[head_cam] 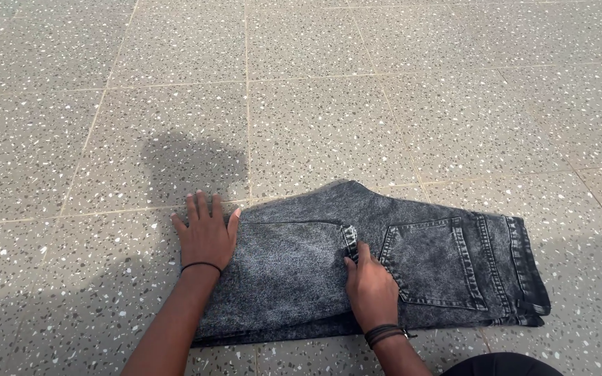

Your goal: The person folds a pair of acid-wash denim jeans on a tiled outdoor floor.

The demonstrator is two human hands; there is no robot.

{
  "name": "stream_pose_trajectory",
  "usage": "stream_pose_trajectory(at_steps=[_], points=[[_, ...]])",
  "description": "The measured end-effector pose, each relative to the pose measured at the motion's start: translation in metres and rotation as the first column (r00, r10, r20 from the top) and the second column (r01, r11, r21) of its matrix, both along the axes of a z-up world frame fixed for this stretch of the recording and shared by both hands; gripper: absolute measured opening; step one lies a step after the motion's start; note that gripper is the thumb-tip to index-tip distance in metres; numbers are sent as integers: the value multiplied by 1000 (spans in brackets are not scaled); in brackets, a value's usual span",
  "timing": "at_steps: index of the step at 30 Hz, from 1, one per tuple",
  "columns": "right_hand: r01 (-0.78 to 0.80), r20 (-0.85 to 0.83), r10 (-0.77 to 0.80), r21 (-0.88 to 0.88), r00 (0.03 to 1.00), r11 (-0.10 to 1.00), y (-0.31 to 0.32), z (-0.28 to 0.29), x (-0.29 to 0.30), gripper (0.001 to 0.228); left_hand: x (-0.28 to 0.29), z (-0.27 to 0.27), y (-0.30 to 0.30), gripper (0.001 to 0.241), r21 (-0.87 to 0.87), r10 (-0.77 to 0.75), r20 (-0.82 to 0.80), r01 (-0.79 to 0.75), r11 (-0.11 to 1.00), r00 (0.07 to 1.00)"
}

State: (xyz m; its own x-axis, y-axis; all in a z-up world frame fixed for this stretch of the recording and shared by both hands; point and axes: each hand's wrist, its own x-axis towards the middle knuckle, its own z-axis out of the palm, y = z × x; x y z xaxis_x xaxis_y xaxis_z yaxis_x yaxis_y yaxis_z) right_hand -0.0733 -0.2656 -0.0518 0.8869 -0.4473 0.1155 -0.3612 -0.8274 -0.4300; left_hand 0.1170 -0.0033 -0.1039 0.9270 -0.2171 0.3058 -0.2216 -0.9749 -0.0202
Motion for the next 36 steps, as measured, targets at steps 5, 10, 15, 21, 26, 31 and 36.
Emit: stream_pose_trajectory(at_steps=[5,10,15,21,26,31,36], points=[[37,-51,-36,17,998,999,11,20,0,41,-20,31,-10,73,115,107,2,-106,988,994],[18,-59,-32,-218,998,976,32,44,2,61,-80,51,-40,78,22,75,88,-77,997,993],[-479,210,569,-359,795,801,47,39,19,61,-118,40,-64,82,-184,-177,-62,163,969,982],[-256,156,343,-409,926,876,48,1,28,71,-103,28,-40,87,-228,-46,-13,42,973,999],[-270,120,350,-426,929,863,45,1,23,69,-91,23,-20,90,-263,35,75,-14,965,997],[-280,101,352,-422,930,862,47,4,23,69,-80,36,-12,88,-27,144,7,-144,989,990],[-279,83,349,-444,933,851,44,0,25,68,-40,44,3,56,-101,202,-263,-235,967,943]])
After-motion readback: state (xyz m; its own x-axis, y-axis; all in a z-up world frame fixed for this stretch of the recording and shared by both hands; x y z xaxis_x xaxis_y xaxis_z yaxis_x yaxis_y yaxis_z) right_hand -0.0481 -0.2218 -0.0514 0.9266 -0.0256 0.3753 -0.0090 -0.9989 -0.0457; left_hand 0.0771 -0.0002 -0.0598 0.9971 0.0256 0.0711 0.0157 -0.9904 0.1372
